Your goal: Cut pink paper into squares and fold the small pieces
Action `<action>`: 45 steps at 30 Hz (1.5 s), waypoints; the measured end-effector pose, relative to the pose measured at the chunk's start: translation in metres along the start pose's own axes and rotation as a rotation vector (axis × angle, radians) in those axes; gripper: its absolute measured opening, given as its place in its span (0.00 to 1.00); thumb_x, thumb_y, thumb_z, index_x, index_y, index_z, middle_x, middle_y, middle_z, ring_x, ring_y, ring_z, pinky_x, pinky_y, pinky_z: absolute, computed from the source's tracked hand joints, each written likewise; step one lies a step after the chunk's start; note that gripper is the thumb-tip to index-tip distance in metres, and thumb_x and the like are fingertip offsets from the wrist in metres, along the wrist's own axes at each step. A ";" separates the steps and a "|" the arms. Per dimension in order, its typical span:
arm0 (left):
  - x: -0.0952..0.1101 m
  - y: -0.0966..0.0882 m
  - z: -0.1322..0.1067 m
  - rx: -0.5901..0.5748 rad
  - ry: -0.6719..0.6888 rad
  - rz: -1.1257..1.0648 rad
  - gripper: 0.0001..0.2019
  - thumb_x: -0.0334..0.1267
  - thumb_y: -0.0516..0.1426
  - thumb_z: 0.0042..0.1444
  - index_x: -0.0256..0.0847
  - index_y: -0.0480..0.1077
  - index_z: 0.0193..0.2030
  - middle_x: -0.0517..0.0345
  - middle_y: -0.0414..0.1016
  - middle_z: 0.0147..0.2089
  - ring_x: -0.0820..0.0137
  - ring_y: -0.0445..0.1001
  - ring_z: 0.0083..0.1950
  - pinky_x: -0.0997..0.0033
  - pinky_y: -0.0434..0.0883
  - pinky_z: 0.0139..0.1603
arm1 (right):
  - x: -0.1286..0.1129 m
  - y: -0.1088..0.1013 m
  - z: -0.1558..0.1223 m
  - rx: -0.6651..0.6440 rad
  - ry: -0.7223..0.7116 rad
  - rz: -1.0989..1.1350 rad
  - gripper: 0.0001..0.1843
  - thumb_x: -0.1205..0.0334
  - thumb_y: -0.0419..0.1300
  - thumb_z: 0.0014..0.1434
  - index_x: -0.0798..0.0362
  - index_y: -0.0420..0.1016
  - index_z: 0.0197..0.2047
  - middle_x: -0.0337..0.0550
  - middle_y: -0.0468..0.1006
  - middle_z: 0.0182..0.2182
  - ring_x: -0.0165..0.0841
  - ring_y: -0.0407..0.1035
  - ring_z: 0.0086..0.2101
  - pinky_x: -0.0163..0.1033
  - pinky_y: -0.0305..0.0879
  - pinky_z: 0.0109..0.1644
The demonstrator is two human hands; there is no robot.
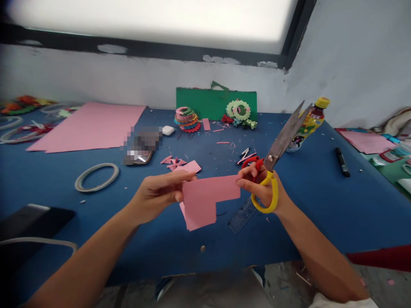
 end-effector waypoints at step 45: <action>-0.012 0.022 0.003 0.035 -0.050 0.394 0.07 0.28 0.59 0.50 0.38 0.77 0.35 0.57 0.79 0.30 0.78 0.71 0.25 0.84 0.67 0.21 | 0.007 -0.004 0.002 0.066 0.017 0.069 0.19 0.65 0.67 0.49 0.51 0.56 0.29 0.34 0.71 0.29 0.25 0.65 0.28 0.31 0.61 0.32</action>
Point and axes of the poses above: each hand's wrist, its own z-axis towards the middle knuckle, its own y-axis out of the palm, x = y × z, the point moved 9 cm from there along z, towards the middle knuckle
